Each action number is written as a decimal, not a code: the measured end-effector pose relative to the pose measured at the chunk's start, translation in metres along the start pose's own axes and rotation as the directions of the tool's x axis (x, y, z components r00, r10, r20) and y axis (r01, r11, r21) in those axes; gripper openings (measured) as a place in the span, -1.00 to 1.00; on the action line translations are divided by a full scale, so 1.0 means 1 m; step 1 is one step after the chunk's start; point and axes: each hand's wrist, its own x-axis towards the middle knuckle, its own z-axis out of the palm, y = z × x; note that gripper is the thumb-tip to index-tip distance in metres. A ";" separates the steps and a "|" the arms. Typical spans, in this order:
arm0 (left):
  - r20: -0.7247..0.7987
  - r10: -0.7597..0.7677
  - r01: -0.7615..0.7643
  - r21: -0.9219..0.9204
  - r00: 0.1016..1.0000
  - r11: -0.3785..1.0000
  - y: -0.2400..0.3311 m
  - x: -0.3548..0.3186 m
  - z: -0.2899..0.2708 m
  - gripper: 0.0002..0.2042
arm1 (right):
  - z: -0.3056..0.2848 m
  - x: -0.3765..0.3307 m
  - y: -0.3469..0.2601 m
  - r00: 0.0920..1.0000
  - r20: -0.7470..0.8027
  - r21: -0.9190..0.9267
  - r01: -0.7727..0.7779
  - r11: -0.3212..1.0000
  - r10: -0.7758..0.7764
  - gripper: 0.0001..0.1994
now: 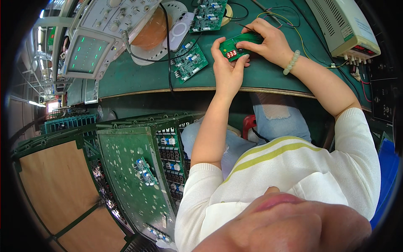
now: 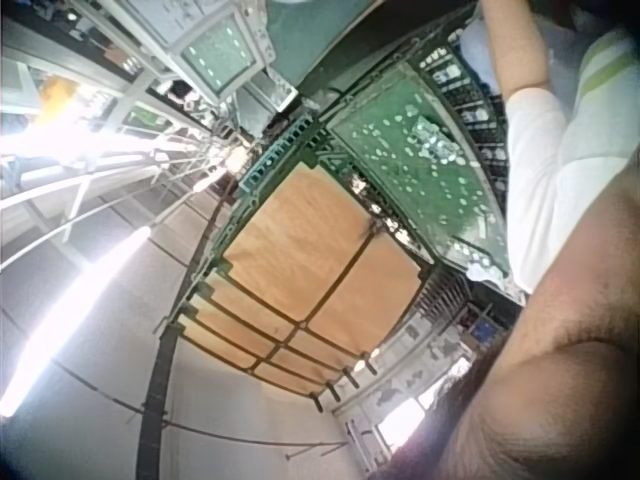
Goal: Testing multiple printed circuit boards using an oscilloscope and power supply at an assembly station.
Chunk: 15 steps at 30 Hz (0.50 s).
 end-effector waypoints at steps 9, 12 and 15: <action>0.001 0.010 -0.010 0.018 1.000 1.000 0.001 -0.001 0.000 -0.36 | -0.001 0.000 -0.001 1.000 0.003 0.004 -0.005 1.000 0.005 -0.58; -0.001 0.001 -0.001 0.014 1.000 1.000 0.004 -0.001 0.001 -0.36 | -0.001 0.000 -0.001 1.000 0.012 0.008 -0.021 1.000 0.020 -0.58; -0.001 -0.004 0.004 0.021 1.000 1.000 0.003 -0.001 0.001 -0.36 | -0.001 0.000 0.000 1.000 0.013 0.010 -0.022 1.000 0.022 -0.59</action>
